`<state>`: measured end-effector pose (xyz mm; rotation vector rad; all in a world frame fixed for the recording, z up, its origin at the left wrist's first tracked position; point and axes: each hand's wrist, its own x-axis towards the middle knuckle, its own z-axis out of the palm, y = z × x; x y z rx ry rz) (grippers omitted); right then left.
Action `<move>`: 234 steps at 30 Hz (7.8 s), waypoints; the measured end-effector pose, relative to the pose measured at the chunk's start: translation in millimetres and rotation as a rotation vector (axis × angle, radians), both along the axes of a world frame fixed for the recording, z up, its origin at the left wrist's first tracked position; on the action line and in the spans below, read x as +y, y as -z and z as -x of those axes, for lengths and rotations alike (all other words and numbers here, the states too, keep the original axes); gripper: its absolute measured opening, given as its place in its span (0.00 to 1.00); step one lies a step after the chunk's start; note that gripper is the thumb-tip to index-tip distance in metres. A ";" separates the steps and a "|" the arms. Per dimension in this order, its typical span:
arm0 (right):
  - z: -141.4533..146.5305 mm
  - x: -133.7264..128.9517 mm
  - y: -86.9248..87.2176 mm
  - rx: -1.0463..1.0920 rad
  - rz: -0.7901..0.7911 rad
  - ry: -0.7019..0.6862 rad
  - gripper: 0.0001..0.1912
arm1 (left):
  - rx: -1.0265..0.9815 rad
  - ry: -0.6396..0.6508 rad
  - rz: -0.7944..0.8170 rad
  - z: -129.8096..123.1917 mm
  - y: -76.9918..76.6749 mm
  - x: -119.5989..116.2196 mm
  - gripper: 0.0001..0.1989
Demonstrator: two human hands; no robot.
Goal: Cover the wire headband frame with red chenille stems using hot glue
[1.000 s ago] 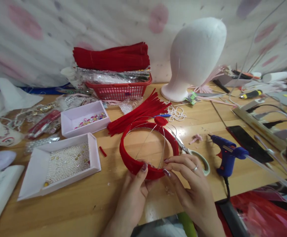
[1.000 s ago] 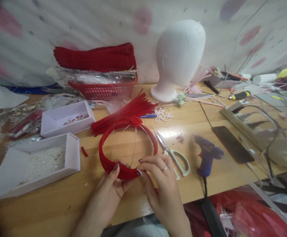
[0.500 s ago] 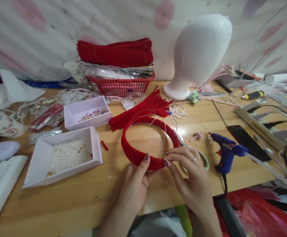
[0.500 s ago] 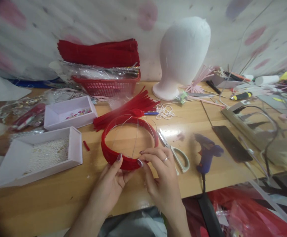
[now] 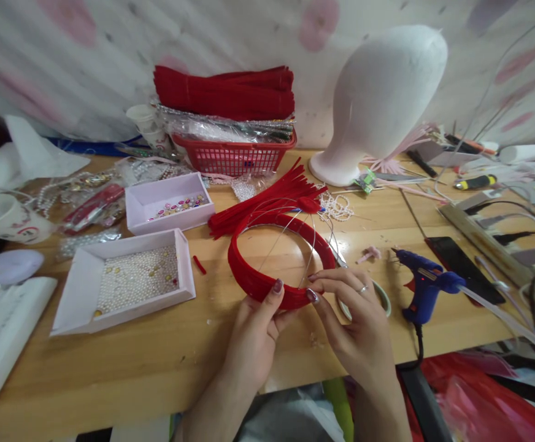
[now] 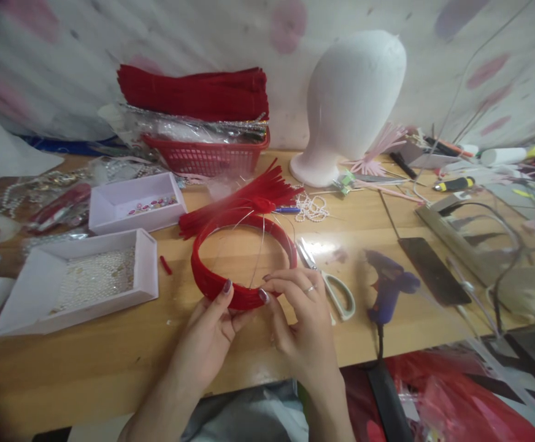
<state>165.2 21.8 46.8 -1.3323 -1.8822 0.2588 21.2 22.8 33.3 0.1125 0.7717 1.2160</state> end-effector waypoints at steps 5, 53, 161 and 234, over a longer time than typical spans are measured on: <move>-1.0 1.8 -0.1 0.001 -0.005 0.015 0.07 | 0.003 0.005 -0.018 2.4 -0.4 1.0 0.22; 4.9 9.3 -2.5 0.269 0.058 -0.076 0.05 | 0.030 -0.121 0.050 -7.0 -15.1 5.2 0.03; -4.7 -3.3 -8.0 -0.162 -0.271 -0.048 0.27 | -0.036 0.073 0.003 -5.1 -21.1 -8.0 0.33; -8.4 -8.0 2.2 -0.067 -0.253 -0.023 0.20 | -0.130 0.054 -0.108 1.9 -3.5 -7.8 0.19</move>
